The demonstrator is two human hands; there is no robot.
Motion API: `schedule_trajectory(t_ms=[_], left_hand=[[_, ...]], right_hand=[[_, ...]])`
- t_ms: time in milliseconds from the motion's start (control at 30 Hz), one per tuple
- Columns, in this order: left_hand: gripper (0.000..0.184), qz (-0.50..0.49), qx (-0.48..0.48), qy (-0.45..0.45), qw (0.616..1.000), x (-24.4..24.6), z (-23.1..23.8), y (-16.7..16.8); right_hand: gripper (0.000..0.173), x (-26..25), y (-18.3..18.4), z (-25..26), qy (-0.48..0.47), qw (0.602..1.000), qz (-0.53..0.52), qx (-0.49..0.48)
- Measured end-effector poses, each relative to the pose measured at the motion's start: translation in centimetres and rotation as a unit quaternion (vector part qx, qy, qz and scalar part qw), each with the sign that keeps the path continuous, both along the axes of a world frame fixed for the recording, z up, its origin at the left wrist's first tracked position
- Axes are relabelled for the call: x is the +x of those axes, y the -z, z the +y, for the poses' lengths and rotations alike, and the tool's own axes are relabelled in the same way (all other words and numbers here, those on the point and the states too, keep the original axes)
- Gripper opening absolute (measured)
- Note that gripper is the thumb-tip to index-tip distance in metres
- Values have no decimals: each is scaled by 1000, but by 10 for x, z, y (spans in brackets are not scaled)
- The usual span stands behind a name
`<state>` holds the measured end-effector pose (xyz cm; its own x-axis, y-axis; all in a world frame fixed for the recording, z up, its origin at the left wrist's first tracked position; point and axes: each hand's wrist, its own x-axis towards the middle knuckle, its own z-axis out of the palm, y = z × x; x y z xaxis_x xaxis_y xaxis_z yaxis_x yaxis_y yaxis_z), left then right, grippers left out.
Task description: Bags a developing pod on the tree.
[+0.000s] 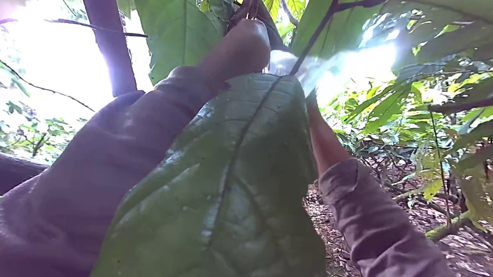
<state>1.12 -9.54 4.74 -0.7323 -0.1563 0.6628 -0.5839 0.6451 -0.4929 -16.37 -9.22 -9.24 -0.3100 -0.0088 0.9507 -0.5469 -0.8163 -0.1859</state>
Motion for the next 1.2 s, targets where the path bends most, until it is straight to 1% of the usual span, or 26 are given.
schedule_trajectory(t_ms=[33,67,133,167,233,267,300,333,367,400,467,500,567,600,633,667,700,767,833,867,933,967,1033,1067,1133,1200], left_hand=[[16,20,-1,4,1000,1,19,15],[18,40,7,9,999,2,42,33],[18,77,51,-20,996,0,84,63],[17,90,56,-15,994,-1,89,68],[16,64,40,-28,997,-2,87,62],[17,24,22,-37,999,1,80,54],[17,-18,3,-16,1000,6,65,41],[15,-28,-17,42,999,10,38,25],[15,-1,25,90,996,11,22,18],[13,43,90,101,990,10,23,20],[12,103,240,44,964,8,60,36],[18,101,269,64,956,11,60,37],[19,59,229,154,959,16,25,25],[15,49,215,166,961,16,22,23],[10,67,211,130,966,12,35,27],[7,85,223,67,969,8,55,33],[7,97,207,38,973,5,57,32],[16,78,155,60,983,7,23,12],[19,53,158,59,984,11,12,0],[20,69,173,52,981,11,16,0],[17,163,236,59,956,9,44,18],[11,215,292,60,930,5,68,31],[5,315,368,111,868,-2,88,44],[6,336,397,142,842,-4,89,46],[11,337,426,188,818,-4,87,47],[15,320,425,204,822,-5,85,48]], right_hand=[[32,-3,1,7,35,999,14,-3],[30,-11,-2,3,41,998,35,-40],[23,-28,-14,3,-16,994,92,-54],[20,-33,-23,9,-12,994,106,-35],[20,-35,-41,30,59,991,115,35],[24,-34,-50,39,92,986,121,62],[26,-35,-56,46,108,983,134,70],[25,-36,-62,50,115,980,148,70],[23,-34,-67,55,113,978,158,70],[22,-33,-70,59,107,976,176,72],[28,-27,-74,70,92,969,215,82],[34,-25,-75,73,85,965,235,83],[42,-23,-77,77,81,958,255,97],[43,-21,-78,79,85,955,263,107],[40,-20,-77,82,97,951,269,119],[32,-18,-77,85,120,946,273,124],[24,-17,-77,86,142,945,267,125],[17,-18,-79,84,173,945,254,117],[22,-23,-81,81,203,937,253,127],[23,-26,-82,80,218,932,260,130],[23,-29,-79,82,240,928,261,117],[22,-29,-75,86,240,931,251,111],[20,-25,-70,92,195,950,224,102],[24,-22,-68,95,162,956,222,107],[39,-17,-67,96,125,956,237,122],[43,-16,-69,92,175,930,289,143]])
